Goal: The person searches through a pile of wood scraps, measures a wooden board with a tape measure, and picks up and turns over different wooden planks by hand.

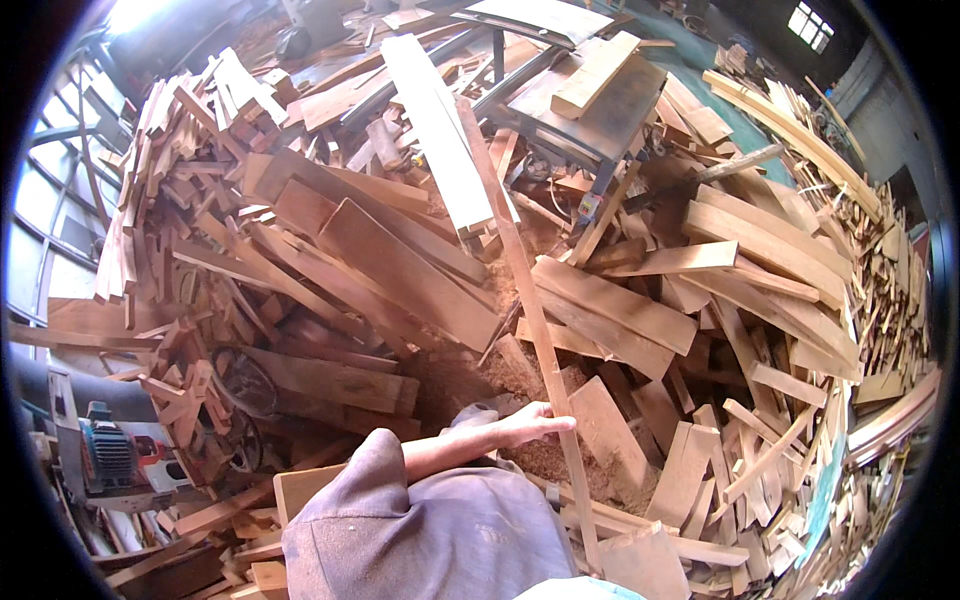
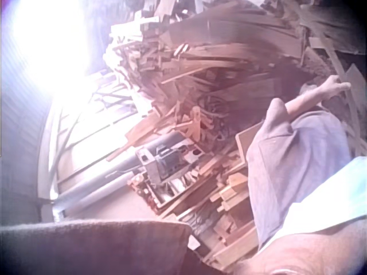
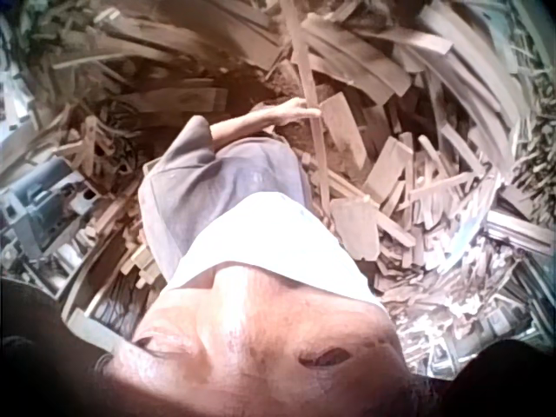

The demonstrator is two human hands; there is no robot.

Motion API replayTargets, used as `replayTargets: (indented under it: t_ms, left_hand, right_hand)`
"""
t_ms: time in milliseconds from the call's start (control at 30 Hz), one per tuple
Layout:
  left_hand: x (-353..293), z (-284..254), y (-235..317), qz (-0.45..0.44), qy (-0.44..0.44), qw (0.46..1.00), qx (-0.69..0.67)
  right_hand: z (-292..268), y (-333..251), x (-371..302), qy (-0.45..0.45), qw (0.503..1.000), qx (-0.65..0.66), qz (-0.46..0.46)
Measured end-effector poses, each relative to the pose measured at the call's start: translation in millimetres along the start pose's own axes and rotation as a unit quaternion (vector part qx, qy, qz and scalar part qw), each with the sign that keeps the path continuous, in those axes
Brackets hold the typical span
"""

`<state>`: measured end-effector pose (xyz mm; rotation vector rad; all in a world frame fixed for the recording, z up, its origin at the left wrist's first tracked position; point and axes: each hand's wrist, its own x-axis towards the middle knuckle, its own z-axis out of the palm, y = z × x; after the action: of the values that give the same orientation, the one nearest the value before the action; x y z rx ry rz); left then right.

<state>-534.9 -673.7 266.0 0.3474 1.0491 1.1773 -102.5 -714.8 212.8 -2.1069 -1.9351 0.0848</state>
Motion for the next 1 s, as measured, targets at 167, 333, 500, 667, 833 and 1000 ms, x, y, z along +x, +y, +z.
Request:
replayTargets:
  t_ms: [167, 333, 500, 667, 833, 1000]
  left_hand:
    - [5, -6, -12, -0.031, -0.026, 0.999, -0.002]
    - [1, -2, 8, -0.038, -0.007, 0.999, 0.016]
    - [-2, -42, 33, 0.032, 0.111, 0.993, -0.009]
    - [-44, -200, 226, 0.256, 0.33, 0.893, 0.17]
    - [-162, -265, 336, 0.468, 0.561, 0.661, 0.172]
    - [-91, -193, 192, 0.362, 0.398, 0.84, 0.066]
  right_hand:
    - [13, -15, 19, -0.018, 1.0, 0.005, 0.001]
    - [30, -31, 32, -0.043, 0.999, 0.026, 0.02]
    - [72, -45, 55, -0.191, 0.943, 0.22, 0.159]
    - [69, -327, 130, -0.432, 0.705, 0.556, 0.08]
    - [-110, -597, 116, -0.333, 0.697, 0.463, -0.435]
    - [-144, -587, 113, -0.057, 0.695, 0.414, -0.586]
